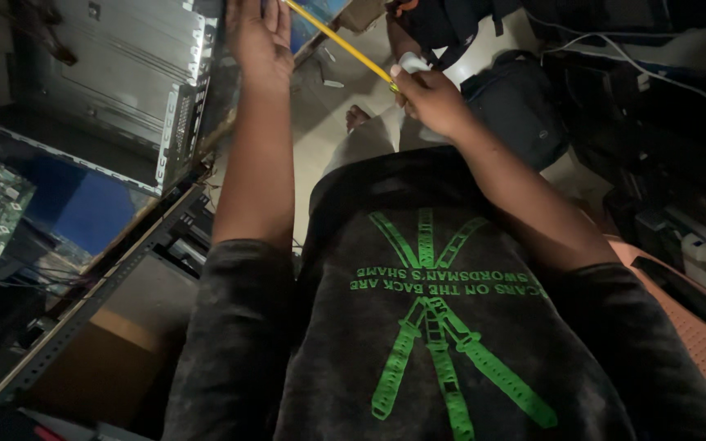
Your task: The person installs a computer power supply into a desktop case. They place the unit into the case, then use a screwdriver to fasten it with multiple screws along the side panel.
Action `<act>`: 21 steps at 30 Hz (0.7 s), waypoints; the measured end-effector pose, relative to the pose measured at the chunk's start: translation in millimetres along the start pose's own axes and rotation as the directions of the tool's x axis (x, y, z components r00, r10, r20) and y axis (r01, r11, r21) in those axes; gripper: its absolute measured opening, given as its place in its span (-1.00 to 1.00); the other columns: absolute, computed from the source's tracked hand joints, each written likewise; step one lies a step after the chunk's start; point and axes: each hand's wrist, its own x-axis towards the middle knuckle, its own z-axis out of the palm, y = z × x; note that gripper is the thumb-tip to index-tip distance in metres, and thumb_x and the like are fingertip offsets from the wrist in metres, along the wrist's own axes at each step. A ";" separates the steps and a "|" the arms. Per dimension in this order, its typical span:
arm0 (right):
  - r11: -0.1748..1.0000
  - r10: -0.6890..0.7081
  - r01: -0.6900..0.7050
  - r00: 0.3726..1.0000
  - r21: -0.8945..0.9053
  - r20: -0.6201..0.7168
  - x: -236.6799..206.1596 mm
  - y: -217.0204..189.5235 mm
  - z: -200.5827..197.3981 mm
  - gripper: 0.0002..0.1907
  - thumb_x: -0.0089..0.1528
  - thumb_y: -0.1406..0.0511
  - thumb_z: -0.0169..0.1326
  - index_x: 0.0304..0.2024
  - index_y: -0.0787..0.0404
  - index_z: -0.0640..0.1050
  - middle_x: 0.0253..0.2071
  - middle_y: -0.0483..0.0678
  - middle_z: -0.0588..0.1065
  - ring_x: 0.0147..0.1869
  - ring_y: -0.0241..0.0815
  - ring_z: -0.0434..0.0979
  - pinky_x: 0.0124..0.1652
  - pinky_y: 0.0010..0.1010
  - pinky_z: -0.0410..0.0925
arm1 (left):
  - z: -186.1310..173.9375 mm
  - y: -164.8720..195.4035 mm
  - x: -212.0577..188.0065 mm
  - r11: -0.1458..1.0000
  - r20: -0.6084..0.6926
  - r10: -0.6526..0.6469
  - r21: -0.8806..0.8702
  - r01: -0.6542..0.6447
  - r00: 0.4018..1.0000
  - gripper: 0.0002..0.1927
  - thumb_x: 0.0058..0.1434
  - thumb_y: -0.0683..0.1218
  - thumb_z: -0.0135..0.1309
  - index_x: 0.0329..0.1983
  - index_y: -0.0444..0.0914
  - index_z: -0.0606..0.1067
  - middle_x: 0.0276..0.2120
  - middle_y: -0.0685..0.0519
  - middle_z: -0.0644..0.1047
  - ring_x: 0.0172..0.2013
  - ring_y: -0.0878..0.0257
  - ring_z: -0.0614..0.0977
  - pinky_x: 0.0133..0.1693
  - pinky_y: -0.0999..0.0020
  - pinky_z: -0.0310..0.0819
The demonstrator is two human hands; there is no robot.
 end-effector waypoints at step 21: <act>0.900 -0.410 0.396 0.911 -0.183 -0.047 5.4 4.3 -25.2 -0.59 0.29 0.08 0.31 -0.21 0.27 0.50 -0.37 -0.13 0.48 -0.31 -0.36 0.45 -0.31 -0.48 0.32 | 7.4 -2.0 -3.0 0.999 -0.061 0.016 0.040 -0.013 0.998 -0.60 0.24 -0.18 0.27 0.14 -0.13 0.50 -0.09 0.09 0.56 -0.10 0.23 0.60 -0.10 0.35 0.51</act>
